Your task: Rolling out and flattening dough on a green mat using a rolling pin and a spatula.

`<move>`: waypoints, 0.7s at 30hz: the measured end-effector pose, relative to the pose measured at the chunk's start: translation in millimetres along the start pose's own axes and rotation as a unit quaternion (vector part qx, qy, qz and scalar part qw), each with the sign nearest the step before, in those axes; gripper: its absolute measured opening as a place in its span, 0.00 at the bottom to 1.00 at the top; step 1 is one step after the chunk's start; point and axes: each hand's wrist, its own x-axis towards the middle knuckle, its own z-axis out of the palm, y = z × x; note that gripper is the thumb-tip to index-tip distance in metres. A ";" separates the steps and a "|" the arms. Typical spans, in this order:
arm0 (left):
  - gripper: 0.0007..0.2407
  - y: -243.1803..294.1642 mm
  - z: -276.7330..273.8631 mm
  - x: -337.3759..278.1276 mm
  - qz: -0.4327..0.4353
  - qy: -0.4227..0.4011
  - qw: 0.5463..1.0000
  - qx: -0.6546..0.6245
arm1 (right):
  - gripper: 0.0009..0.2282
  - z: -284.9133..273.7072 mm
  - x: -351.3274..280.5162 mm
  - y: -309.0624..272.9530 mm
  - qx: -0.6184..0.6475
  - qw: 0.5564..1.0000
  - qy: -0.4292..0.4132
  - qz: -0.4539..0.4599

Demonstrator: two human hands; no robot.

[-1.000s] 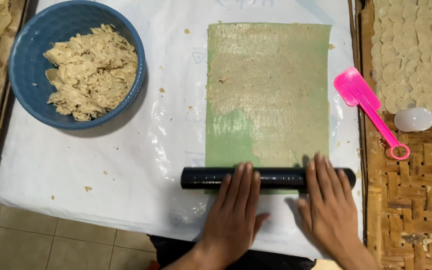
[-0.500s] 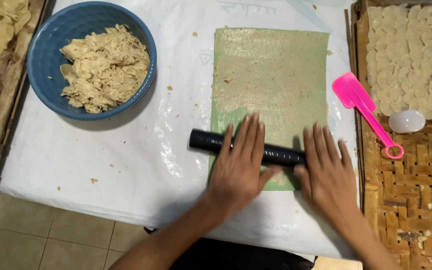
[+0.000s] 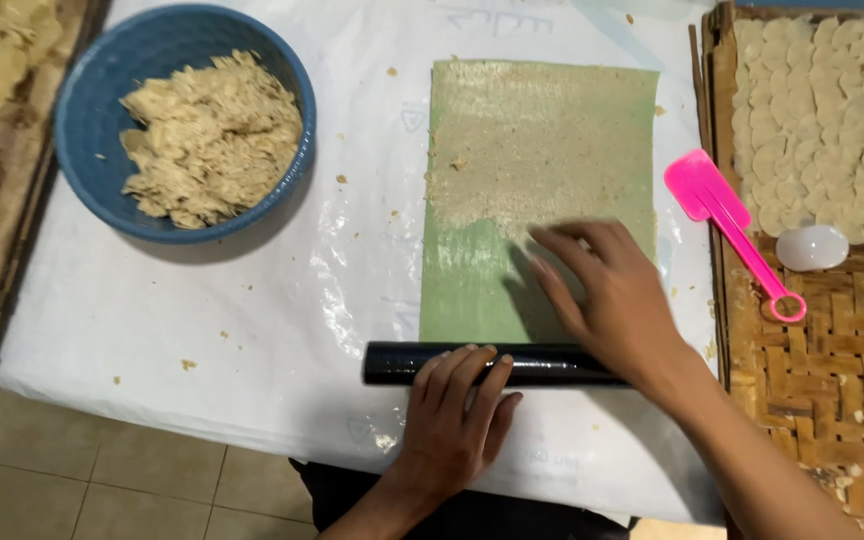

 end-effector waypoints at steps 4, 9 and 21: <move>0.15 2.4 1.1 0.9 -0.011 0.012 1.000 -0.001 | 0.12 44.8 70.9 20.0 -0.009 0.998 0.020 -0.051; 0.14 1.1 3.9 -2.0 -0.024 0.008 1.000 -0.004 | 0.07 79.5 116.3 35.5 -0.063 0.996 -0.062 -0.031; 0.18 1.1 -4.2 9.7 -0.032 -0.042 0.999 0.011 | 0.08 14.9 71.9 30.0 0.061 0.998 0.022 -0.002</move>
